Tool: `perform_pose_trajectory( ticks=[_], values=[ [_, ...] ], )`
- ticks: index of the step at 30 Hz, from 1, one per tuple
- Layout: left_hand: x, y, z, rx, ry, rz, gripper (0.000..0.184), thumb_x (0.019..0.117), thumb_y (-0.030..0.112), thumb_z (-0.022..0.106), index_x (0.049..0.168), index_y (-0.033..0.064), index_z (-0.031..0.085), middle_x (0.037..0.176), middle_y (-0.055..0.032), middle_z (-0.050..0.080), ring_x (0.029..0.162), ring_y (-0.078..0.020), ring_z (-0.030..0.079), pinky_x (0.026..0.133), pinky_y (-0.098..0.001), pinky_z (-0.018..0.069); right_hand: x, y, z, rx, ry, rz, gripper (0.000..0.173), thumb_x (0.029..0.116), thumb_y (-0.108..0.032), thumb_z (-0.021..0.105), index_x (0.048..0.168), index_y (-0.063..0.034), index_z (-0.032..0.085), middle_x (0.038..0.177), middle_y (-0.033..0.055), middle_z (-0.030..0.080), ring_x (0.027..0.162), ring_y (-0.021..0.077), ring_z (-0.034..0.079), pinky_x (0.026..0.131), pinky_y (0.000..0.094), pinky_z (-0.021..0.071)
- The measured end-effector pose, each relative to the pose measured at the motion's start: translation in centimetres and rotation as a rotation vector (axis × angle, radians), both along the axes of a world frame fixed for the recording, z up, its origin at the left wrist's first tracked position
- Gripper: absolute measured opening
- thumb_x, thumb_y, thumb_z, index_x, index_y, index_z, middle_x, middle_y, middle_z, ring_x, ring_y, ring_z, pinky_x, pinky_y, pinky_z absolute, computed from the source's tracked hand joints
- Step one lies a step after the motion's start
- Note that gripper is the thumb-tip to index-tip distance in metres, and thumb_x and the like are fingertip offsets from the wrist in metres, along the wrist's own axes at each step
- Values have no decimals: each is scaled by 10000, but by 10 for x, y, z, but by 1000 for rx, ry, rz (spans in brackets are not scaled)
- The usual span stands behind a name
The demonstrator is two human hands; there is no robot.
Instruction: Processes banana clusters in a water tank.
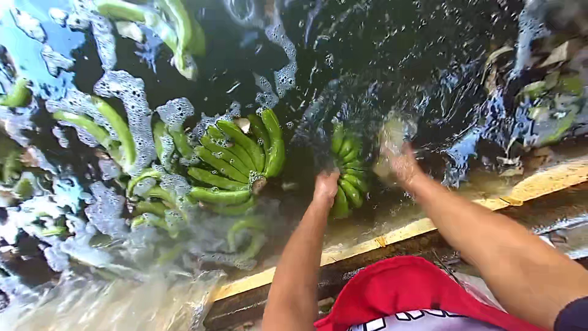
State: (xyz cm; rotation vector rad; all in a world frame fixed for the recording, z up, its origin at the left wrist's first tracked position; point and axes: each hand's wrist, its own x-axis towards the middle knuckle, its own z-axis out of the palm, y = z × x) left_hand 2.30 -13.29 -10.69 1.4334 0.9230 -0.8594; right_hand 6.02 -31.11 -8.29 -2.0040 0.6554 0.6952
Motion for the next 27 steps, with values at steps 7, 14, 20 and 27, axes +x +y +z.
perform_pose_trajectory(
  ticks=[7, 14, 20, 27],
  values=[
    [-20, 7, 1, -221, 25, 513, 274, 1107, 262, 400, 1234, 91, 573, 956, -57, 669, 818, -147, 657, 726, -354, 573, -14, 39, -8, -36, -489, 572, 405, 902, -77, 673, 1302, -114, 726, 1435, 295, 551, 1181, 554, 558, 948, 692, 444],
    [-50, 41, -10, -583, -116, 878, 426, 1127, 336, 246, 1067, 193, 643, 907, 19, 750, 825, -86, 726, 729, -274, 610, 16, -5, -43, -139, 140, 543, 415, 1092, -215, 485, 1291, 128, 609, 1305, 394, 582, 1262, 565, 540, 1070, 717, 369],
    [-41, 47, -15, -621, -114, 722, 383, 1119, 368, 294, 1103, 204, 641, 915, 19, 741, 811, -94, 715, 707, -286, 608, -2, -59, -47, -187, 298, 521, 357, 1036, -213, 605, 1231, 82, 655, 1221, 362, 631, 1194, 547, 576, 1012, 740, 398],
    [-8, 12, 7, -159, -132, 347, 479, 1095, 165, 460, 1541, 67, 315, 1383, -154, 551, 1172, -215, 596, 984, -419, 521, -36, -169, 113, -277, -73, 521, 429, 1056, -131, 510, 1441, 58, 530, 1517, 306, 455, 1391, 514, 435, 1123, 688, 326]
  ],
)
